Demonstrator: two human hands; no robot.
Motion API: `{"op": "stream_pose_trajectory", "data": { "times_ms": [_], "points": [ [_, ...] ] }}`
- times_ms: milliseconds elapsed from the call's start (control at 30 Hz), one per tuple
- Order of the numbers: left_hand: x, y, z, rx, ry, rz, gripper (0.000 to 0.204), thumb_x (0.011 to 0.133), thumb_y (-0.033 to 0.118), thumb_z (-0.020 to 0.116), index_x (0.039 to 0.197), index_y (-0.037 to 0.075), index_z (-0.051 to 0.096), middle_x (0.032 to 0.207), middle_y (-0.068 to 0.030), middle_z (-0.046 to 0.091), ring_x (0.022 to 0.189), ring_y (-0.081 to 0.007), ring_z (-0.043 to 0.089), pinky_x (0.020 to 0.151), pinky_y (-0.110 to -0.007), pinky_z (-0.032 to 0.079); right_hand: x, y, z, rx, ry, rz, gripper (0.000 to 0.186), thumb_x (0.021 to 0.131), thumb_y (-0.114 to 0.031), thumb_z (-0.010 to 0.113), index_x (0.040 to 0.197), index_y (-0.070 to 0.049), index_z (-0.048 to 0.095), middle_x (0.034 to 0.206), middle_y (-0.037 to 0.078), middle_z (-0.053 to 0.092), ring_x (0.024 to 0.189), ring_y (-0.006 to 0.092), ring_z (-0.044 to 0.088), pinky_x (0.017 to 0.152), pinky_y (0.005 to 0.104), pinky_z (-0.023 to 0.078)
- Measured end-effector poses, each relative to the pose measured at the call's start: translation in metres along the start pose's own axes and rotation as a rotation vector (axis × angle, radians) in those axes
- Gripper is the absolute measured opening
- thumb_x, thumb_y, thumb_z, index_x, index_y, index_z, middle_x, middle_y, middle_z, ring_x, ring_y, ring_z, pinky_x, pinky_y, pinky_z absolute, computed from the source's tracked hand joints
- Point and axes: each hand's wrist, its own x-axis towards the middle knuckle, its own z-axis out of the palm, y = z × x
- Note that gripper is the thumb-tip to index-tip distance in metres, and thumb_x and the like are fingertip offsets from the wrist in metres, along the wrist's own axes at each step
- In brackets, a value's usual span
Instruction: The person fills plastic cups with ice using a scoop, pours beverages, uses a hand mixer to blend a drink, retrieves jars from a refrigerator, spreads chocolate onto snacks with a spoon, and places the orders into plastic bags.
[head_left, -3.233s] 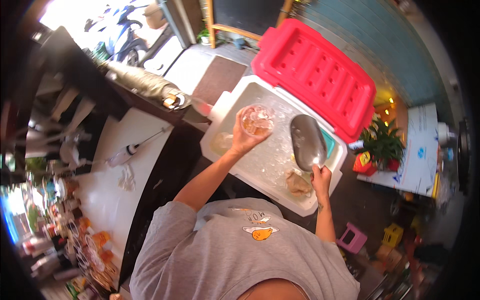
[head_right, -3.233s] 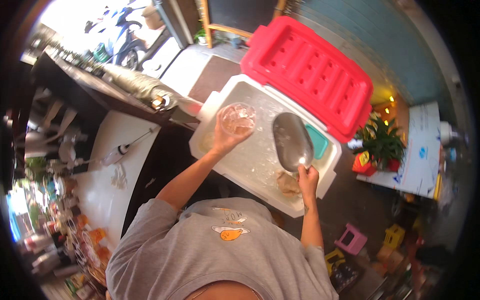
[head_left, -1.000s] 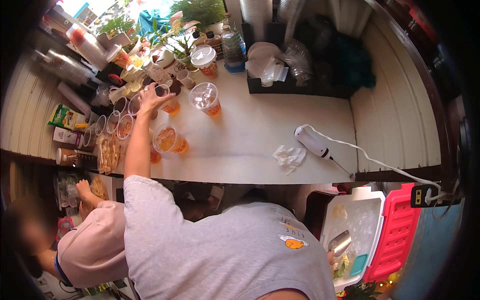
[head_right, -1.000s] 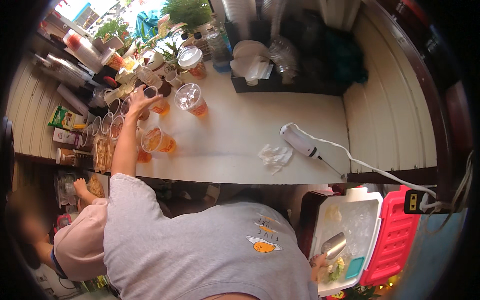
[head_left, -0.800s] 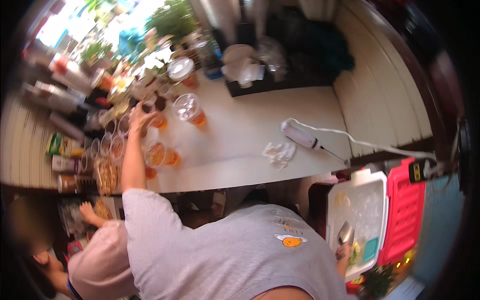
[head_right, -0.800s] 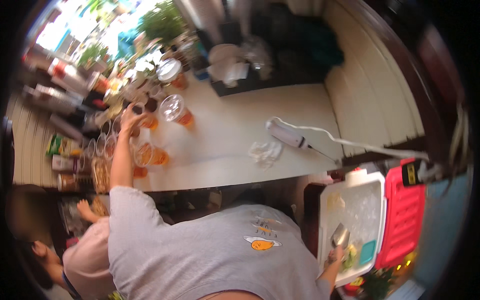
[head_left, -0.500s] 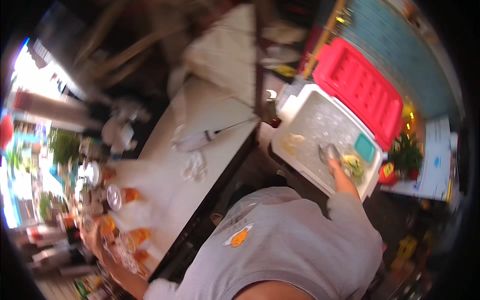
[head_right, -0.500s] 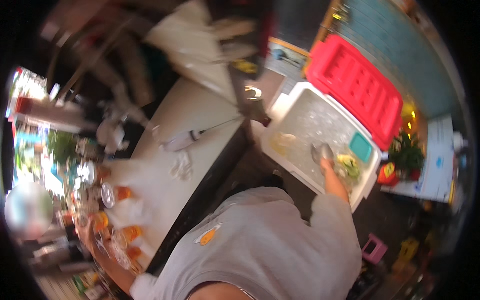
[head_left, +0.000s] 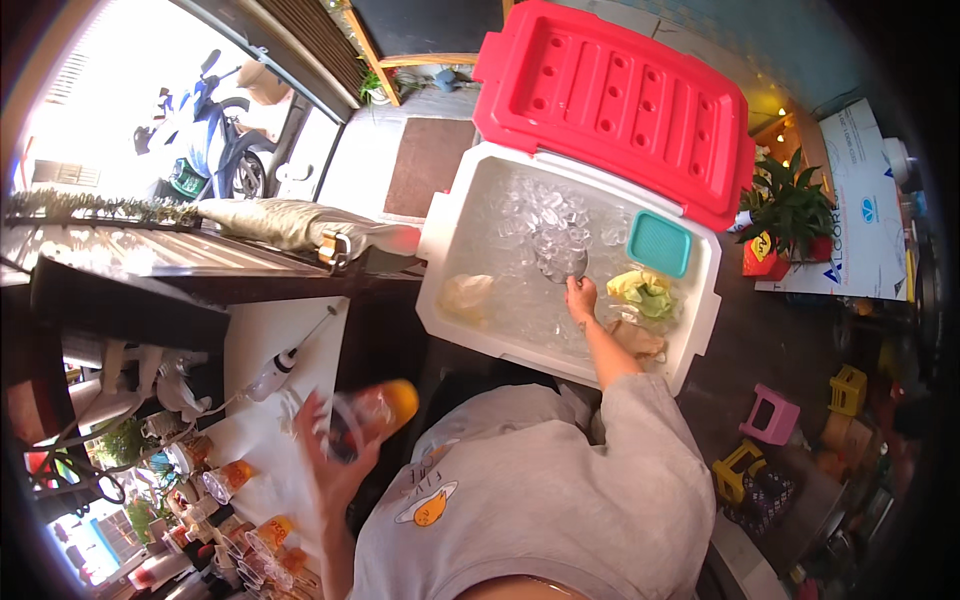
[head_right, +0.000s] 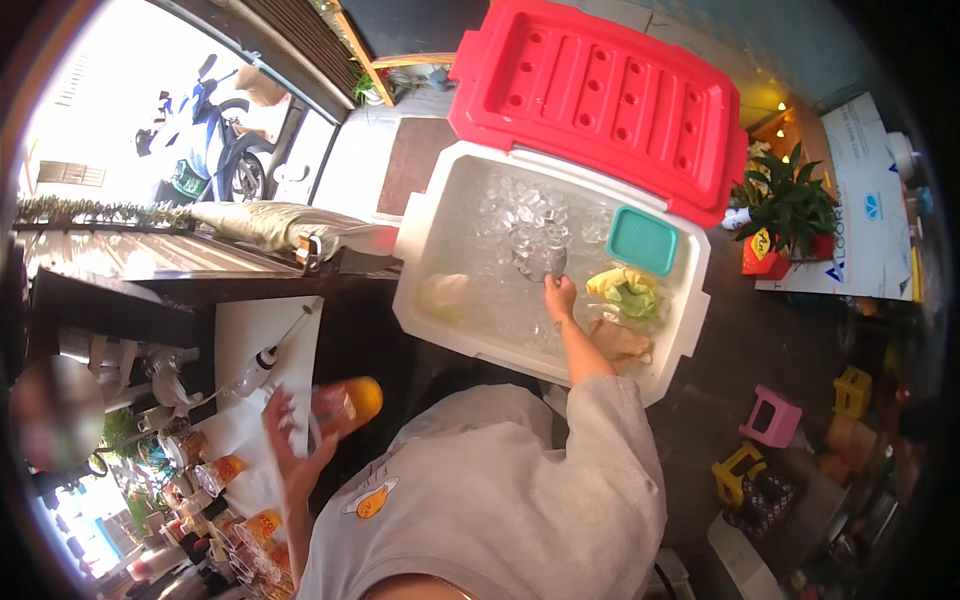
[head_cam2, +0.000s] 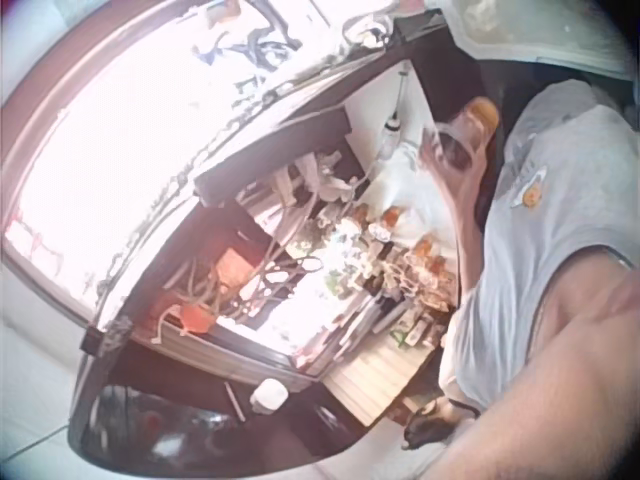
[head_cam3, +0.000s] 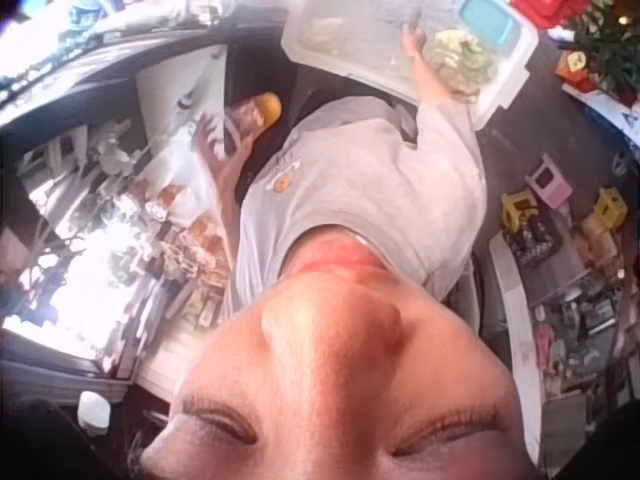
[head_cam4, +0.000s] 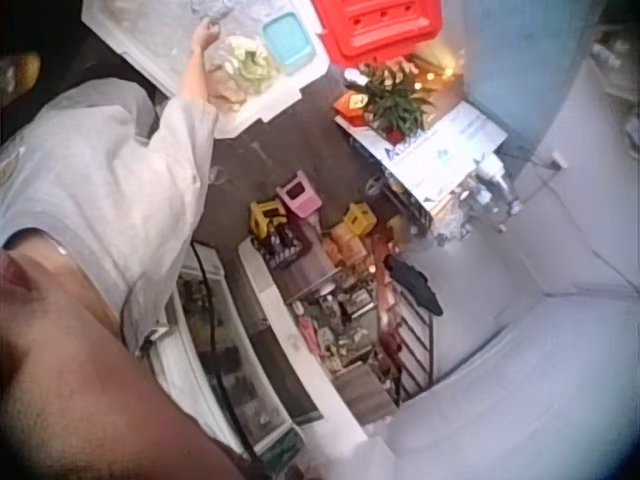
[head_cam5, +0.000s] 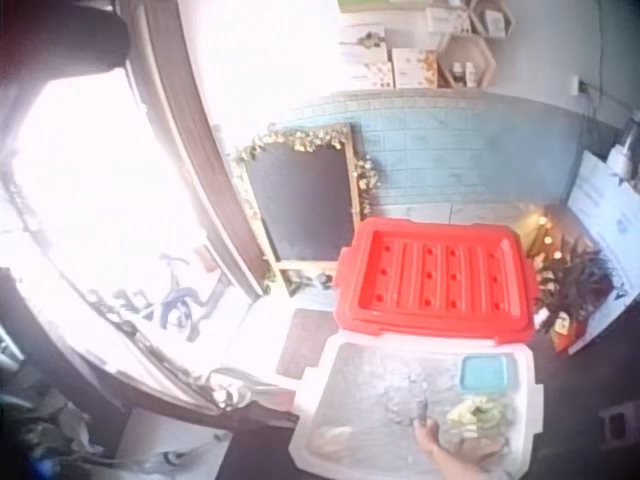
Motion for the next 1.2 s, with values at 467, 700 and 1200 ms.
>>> {"op": "stream_pose_trajectory", "data": {
  "times_ms": [467, 700, 1200],
  "points": [
    [0.169, 0.028, 0.258, -0.075, -0.31, 0.524, 0.096, 0.054, 0.009, 0.071, 0.137, 0.012, 0.023, 0.121, -0.0216, 0.034, 0.112, -0.0386, 0.036, 0.093, -0.042, 0.037, -0.06, -0.258, -0.212, -0.319, -0.561, -0.144, 0.025, 0.08, -0.021, 0.056, 0.079, 0.004, 0.058, 0.056, 0.01, 0.056, 0.048, 0.0143, 0.053, 0.047, 0.0296, 0.041],
    [0.173, 0.057, 0.3, -0.197, -0.35, 0.717, 0.102, 0.053, 0.001, 0.069, 0.139, 0.009, 0.015, 0.122, -0.0251, 0.034, 0.113, -0.0412, 0.035, 0.096, -0.044, 0.033, -0.075, -0.293, -0.232, -0.716, -0.444, -0.225, 0.031, 0.08, -0.024, 0.053, 0.09, 0.004, 0.059, 0.071, 0.026, 0.058, 0.073, 0.0399, 0.059, 0.064, 0.0418, 0.045],
    [0.173, 0.074, 0.305, -0.19, -0.325, 0.649, 0.101, 0.054, 0.002, 0.068, 0.139, 0.009, 0.014, 0.123, -0.0251, 0.032, 0.115, -0.0432, 0.033, 0.096, -0.046, 0.033, -0.053, -0.248, -0.246, -0.619, -0.361, -0.207, 0.036, 0.079, -0.026, 0.056, 0.103, 0.0, 0.059, 0.071, 0.023, 0.06, 0.069, 0.0366, 0.061, 0.062, 0.0394, 0.046]
  ]
}}
